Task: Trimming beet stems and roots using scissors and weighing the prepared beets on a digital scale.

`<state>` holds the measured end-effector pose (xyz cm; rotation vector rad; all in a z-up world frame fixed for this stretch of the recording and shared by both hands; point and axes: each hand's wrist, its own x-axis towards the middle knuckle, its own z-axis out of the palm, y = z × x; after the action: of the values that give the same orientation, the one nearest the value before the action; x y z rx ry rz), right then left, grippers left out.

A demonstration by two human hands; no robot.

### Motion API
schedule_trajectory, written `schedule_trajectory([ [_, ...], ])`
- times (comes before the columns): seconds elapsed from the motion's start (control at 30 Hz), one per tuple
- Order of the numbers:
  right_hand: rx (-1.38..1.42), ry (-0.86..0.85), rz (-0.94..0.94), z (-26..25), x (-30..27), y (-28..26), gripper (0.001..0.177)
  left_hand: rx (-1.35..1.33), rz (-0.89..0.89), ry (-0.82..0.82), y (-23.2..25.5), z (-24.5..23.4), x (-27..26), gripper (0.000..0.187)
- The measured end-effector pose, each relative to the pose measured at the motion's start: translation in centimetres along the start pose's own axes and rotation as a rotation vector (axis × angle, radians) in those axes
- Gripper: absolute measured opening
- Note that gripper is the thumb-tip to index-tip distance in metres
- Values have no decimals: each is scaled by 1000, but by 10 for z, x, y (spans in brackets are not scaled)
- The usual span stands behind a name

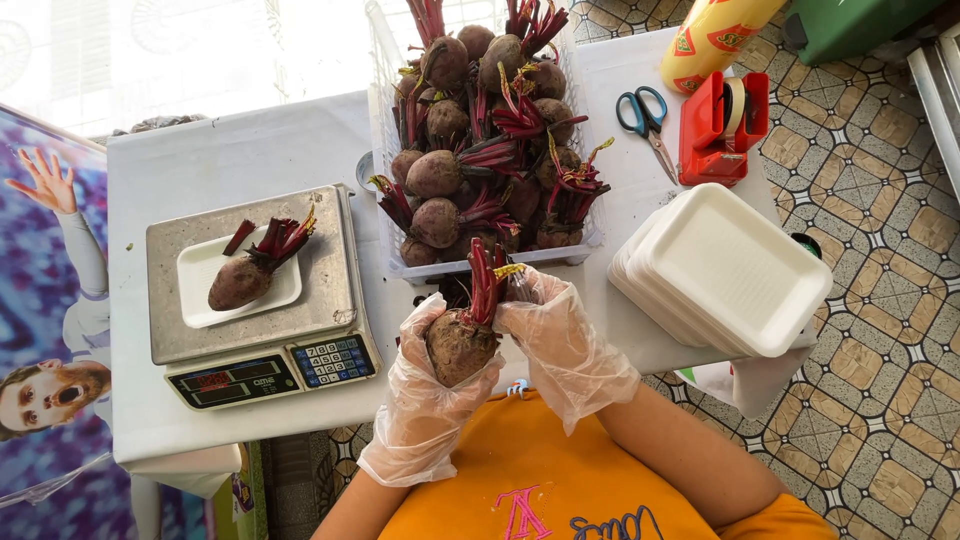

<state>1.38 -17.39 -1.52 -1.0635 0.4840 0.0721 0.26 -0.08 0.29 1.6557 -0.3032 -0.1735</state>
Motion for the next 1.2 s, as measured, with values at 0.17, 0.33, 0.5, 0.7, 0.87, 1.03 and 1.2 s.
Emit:
schedule_trajectory([
  [0.17, 121, -15, 59, 5, 2, 9, 16, 5, 71, -5, -15, -4, 0, 86],
  [0.33, 216, 71, 103, 5, 5, 2, 17, -641, -150, -51, -8, -2, 5, 75],
  [0.5, -33, 146, 242, -17, 26, 12, 21, -1091, -380, -189, 11, -30, 4, 80],
  [0.7, -908, 65, 404, -12, 32, -2, 75, -1158, -376, -218, 5, -33, 10, 74],
  [0.87, -684, -231, -370, -29, 7, -13, 72, -1167, -411, -200, 4, -35, 14, 63],
  [1.03, -1171, -433, -775, -8, -40, -61, 58, -1147, -569, -268, 1, -40, 12, 58],
  [1.2, -1367, -362, -1469, -11, -44, -64, 53, -1111, -808, -236, 14, -44, 10, 60],
])
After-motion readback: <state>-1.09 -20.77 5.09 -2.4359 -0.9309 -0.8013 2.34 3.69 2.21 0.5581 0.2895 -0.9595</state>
